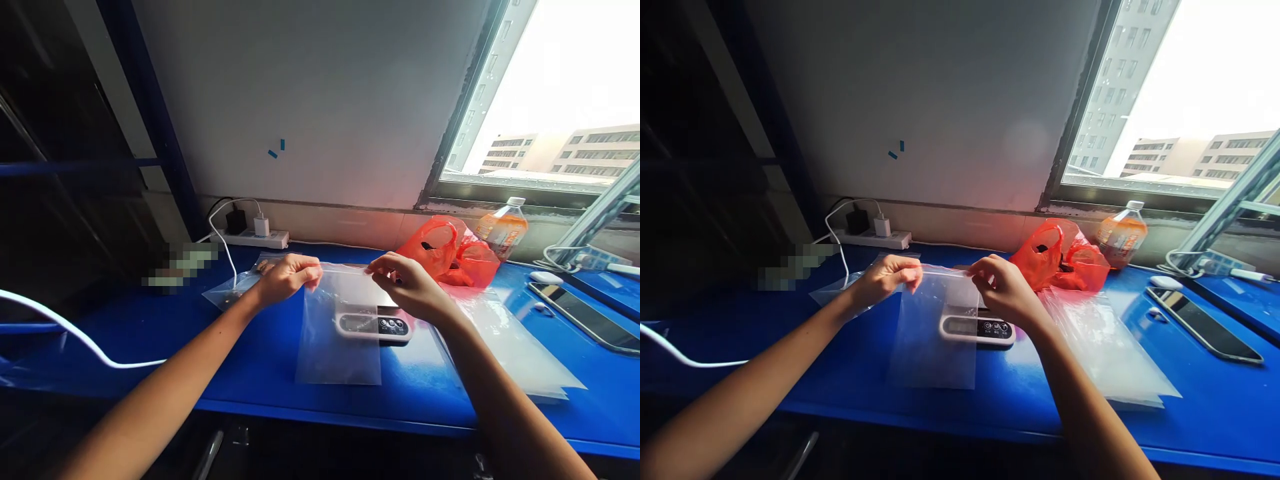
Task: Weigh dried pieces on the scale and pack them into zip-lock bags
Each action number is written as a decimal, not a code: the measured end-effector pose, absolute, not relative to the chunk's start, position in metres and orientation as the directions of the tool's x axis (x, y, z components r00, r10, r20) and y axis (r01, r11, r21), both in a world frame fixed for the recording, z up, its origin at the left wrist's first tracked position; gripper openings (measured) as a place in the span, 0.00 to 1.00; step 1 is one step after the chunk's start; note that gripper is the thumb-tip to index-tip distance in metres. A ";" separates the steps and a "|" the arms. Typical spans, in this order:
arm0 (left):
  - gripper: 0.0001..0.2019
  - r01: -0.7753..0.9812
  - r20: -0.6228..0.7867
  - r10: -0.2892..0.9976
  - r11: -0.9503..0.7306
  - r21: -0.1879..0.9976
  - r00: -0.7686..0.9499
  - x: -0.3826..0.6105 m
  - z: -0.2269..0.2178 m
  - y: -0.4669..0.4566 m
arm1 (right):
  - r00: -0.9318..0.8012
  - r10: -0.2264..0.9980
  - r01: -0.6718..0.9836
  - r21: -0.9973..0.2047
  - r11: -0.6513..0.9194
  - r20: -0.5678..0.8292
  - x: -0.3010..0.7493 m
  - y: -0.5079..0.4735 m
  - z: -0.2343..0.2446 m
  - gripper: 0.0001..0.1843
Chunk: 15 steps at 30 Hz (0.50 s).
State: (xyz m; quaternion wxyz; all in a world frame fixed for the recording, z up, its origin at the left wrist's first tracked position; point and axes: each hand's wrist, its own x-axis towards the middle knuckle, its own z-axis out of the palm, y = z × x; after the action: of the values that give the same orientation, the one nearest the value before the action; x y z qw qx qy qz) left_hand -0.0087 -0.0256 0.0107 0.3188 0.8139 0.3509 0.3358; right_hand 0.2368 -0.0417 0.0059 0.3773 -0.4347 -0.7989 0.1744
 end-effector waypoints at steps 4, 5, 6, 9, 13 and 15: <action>0.13 0.373 0.327 0.804 -0.538 0.756 0.496 -0.009 0.007 -0.021 | -0.330 0.837 0.558 -0.625 0.547 0.437 0.237 -0.043 0.008 0.08; 0.13 0.388 0.322 0.809 -0.535 0.750 0.492 -0.009 0.005 -0.020 | -0.321 0.839 0.559 -0.627 0.542 0.439 0.237 -0.044 0.008 0.08; 0.13 0.405 0.315 0.812 -0.533 0.743 0.491 -0.009 0.005 -0.020 | -0.307 0.840 0.564 -0.626 0.539 0.447 0.237 -0.045 0.008 0.08; 0.13 0.455 0.283 0.811 -0.535 0.712 0.512 -0.007 0.004 -0.021 | -0.253 0.834 0.618 -0.582 0.529 0.490 0.235 -0.046 0.007 0.09; 0.13 0.559 0.264 0.813 -0.557 0.615 0.520 -0.004 0.006 -0.025 | -0.185 0.788 0.637 -0.539 0.551 0.587 0.234 -0.043 0.007 0.10; 0.13 0.550 0.283 0.818 -0.554 0.625 0.501 -0.003 0.009 -0.028 | -0.176 0.756 0.603 -0.538 0.589 0.631 0.233 -0.044 0.009 0.10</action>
State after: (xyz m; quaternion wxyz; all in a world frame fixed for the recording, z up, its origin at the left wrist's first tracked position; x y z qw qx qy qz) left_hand -0.0026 -0.0280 0.0093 0.2346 0.8340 0.4101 0.2850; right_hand 0.2327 -0.0442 0.0093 0.4618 -0.4457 -0.7624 0.0826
